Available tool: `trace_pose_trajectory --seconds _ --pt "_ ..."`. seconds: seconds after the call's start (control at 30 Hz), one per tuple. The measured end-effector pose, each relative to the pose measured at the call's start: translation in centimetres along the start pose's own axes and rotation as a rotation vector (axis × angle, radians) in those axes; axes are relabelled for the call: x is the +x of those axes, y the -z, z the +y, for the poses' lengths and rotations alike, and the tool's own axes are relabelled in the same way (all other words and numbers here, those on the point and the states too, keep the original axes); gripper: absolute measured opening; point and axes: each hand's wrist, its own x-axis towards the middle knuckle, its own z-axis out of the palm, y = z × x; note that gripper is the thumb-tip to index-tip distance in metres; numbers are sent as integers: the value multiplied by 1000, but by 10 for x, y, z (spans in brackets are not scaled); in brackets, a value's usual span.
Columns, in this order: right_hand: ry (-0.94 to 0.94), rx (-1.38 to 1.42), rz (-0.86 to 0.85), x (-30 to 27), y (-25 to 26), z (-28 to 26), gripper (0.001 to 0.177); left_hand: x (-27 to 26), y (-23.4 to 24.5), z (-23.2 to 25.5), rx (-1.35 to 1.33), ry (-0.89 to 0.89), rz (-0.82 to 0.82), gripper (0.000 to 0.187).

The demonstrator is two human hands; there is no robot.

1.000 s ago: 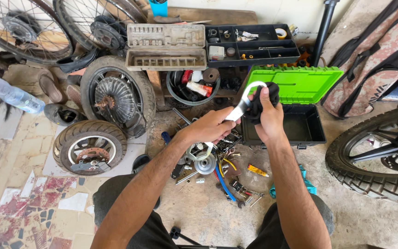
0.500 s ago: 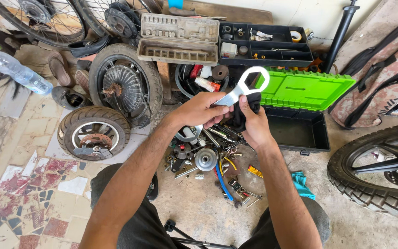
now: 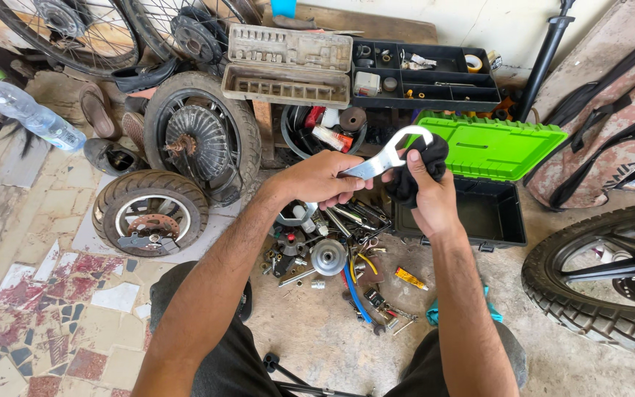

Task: The person picks up a small orange tube of adhesive, removes the cap, and applies a white paste from a second tube onto the applicator tip. They then pick up and handle a large white wrench-like tool while managing various mechanical parts on the floor.

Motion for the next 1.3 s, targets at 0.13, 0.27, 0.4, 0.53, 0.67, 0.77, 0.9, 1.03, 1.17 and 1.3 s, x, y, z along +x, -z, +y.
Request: trace_pose_trajectory --seconds 0.13,0.27,0.4,0.53,0.67,0.77,0.9,1.03,1.17,1.3 --pt "-19 -57 28 1 3 -5 25 0 -7 2 -27 -11 8 17" --pt "40 -209 39 3 17 -12 23 -3 -4 5 71 8 -41 17" --pt "40 -709 -37 5 33 -11 28 -3 -2 0 202 56 -109 18" --pt "183 -1114 2 3 23 8 33 -1 -6 -14 370 30 -122 18" --pt "606 -1411 -125 -4 6 22 43 1 -11 -32 632 -107 -65 19" --pt "754 -1615 -213 -8 -8 32 42 1 -20 -41 805 -16 -43 18" --pt "758 -1631 -230 -12 -14 40 42 -6 -27 -44 918 1 8 19" --pt "842 -1387 -90 -1 1 40 35 -15 -28 -31 852 -58 54 20" --pt "726 -1127 154 4 14 32 34 -14 -32 -22 770 -54 90 20" --pt "338 -811 368 3 -1 40 27 -6 -46 -32 736 -135 155 23"
